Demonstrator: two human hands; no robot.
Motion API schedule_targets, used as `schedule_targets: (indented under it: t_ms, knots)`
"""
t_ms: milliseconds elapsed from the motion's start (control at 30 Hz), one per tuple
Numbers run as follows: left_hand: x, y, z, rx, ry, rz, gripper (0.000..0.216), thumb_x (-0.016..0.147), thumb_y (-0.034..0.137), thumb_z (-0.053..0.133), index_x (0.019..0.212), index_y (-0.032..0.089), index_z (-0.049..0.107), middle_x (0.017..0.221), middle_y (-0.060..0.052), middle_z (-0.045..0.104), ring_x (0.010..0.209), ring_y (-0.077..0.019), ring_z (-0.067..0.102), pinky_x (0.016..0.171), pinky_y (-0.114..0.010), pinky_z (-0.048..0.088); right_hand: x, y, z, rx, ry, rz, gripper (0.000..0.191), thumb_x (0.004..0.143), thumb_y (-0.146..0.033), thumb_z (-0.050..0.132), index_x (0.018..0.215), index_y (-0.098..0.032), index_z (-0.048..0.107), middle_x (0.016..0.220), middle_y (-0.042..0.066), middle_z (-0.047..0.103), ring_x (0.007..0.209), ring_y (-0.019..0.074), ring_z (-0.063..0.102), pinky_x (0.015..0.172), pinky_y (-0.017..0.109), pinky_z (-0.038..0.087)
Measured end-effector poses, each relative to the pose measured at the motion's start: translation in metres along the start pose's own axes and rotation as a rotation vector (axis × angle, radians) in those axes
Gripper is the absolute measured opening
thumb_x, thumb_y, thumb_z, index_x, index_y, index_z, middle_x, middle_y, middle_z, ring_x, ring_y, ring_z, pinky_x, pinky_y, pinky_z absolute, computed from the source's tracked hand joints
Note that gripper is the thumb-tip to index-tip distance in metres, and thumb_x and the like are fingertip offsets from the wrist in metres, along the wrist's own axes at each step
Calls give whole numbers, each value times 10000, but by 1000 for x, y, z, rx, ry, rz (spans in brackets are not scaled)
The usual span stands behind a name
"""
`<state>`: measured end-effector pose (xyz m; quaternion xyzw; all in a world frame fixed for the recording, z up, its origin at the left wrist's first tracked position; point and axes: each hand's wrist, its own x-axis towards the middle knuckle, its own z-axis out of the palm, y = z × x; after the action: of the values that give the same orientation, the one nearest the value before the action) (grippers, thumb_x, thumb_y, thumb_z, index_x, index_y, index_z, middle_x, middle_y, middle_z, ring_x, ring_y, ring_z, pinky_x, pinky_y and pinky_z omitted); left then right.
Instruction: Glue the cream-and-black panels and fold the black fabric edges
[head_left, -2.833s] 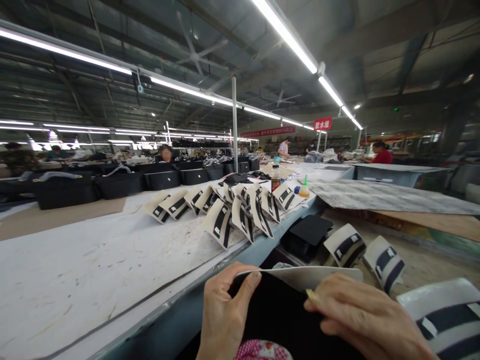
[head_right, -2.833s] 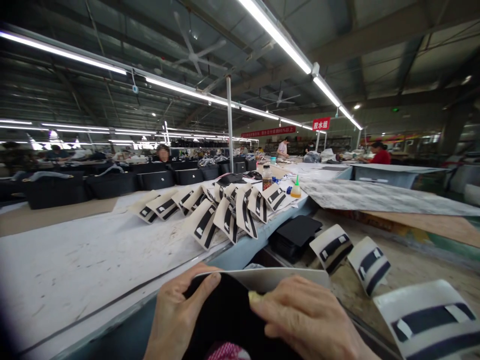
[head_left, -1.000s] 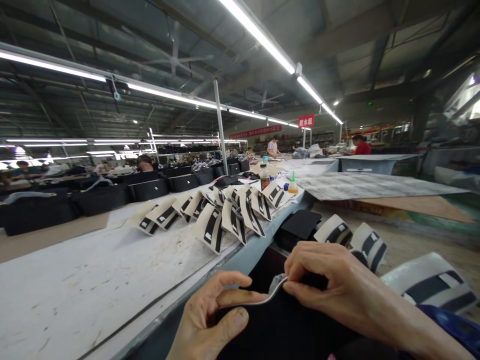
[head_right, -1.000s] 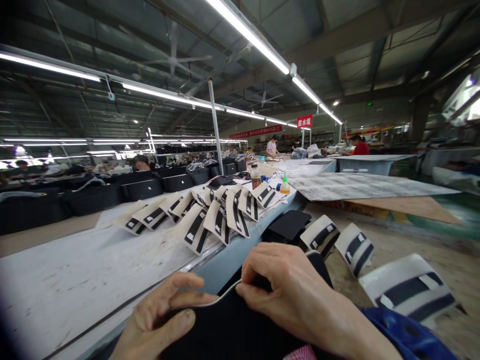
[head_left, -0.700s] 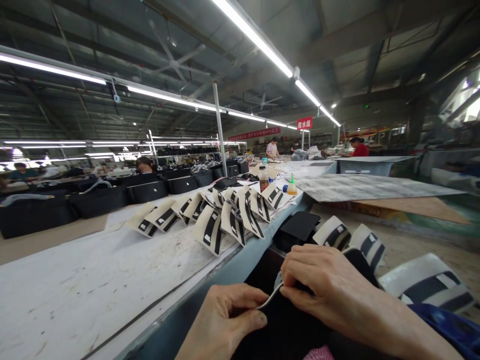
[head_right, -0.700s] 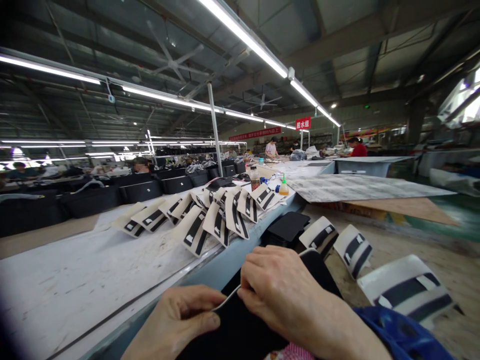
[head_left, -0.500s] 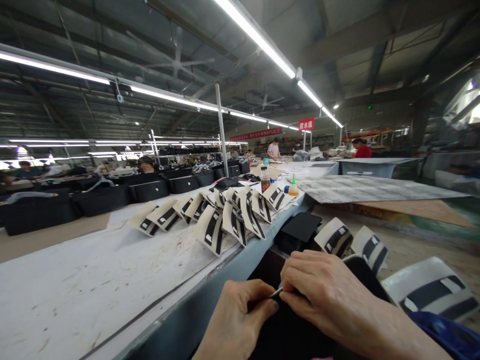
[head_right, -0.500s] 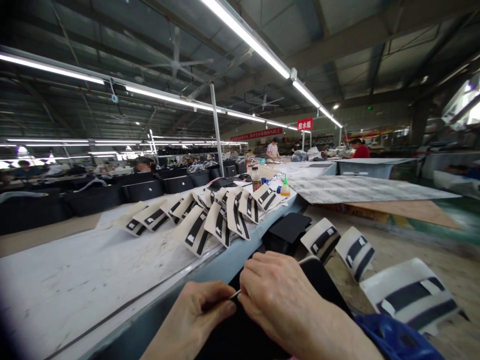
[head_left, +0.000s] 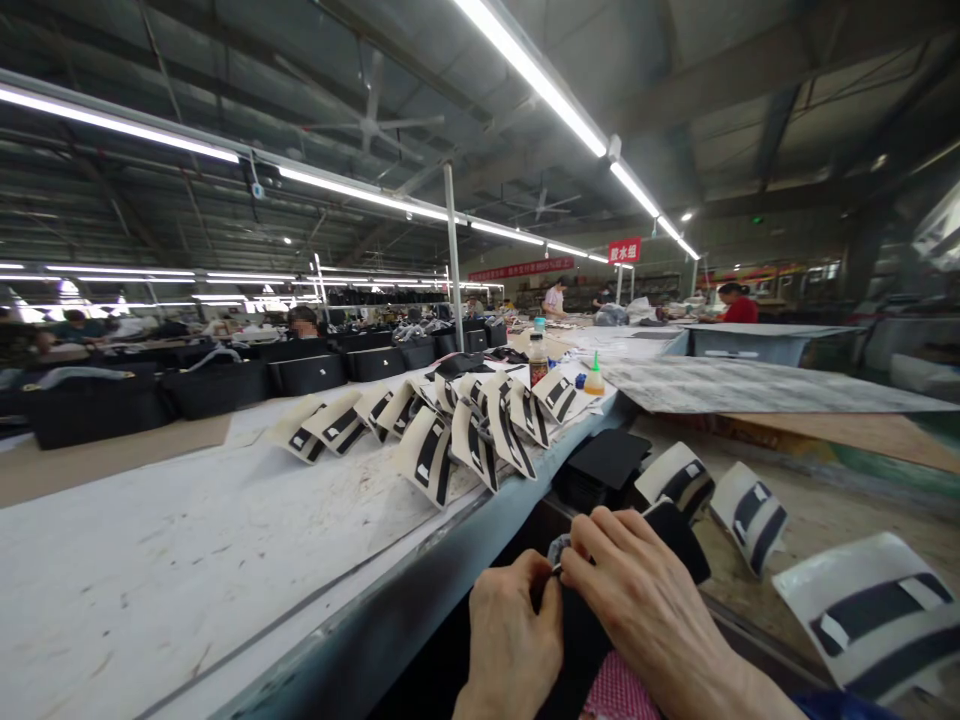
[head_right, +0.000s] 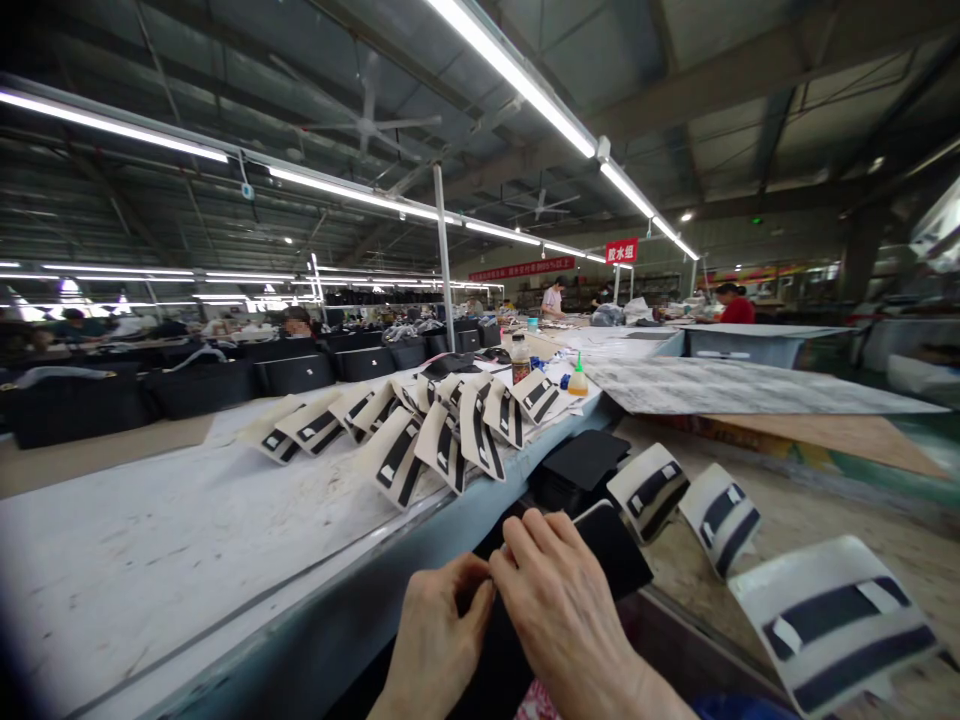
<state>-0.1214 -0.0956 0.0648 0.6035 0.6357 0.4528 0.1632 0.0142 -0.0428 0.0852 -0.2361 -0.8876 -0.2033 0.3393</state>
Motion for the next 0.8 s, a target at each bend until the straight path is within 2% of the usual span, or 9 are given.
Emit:
schedule_targets:
  t_ms: [167,400,467,533,633,700,800]
  knots:
    - [5,-11,8,35,32,-10,261,855,131,503,717,170,721,686,-100,767,680,-253,735,634,-295,495,-4,-3,19,-44,-24,58,202,791,-47,697,725,-209,595,782,21,596,741,214,548,684,342,362]
    - [10,-25,7,80,61,-20,253,836,104,498,747,179,723,703,-86,765,695,-246,733,646,-291,491,-12,-2,38,-25,-62,91,177,841,-50,660,805,-212,601,751,4,612,674,203,593,626,330,384]
    - [9,-25,0,98,57,-13,256,849,120,484,767,173,720,714,-94,759,691,-249,722,658,-303,482,-12,3,32,25,-81,53,165,827,-89,713,877,-214,619,770,-10,652,698,204,622,647,332,415]
    - [6,-23,-11,115,45,-1,269,869,145,457,775,162,709,700,-101,737,669,-252,699,656,-314,465,-11,9,21,103,-102,-29,204,866,-135,702,1031,-222,621,867,-19,701,768,180,652,714,318,458]
    - [0,-15,-26,130,26,19,273,884,178,434,774,151,682,682,-97,699,646,-245,658,643,-314,434,-9,20,-1,246,-154,-227,234,1034,-209,446,1240,-190,555,1011,24,721,840,147,665,764,291,489]
    - [-6,-8,-33,118,0,29,268,883,184,437,754,150,670,676,-85,685,638,-230,638,627,-298,412,-8,26,-14,305,-157,-338,340,1072,-238,282,1280,-152,537,1005,57,720,821,157,665,723,297,494]
    - [-12,2,-37,62,-57,21,279,876,186,463,682,150,660,620,-54,662,595,-194,608,564,-264,378,-8,32,-24,367,-140,-406,376,1074,-236,246,1235,-128,568,926,64,711,771,163,657,662,298,477]
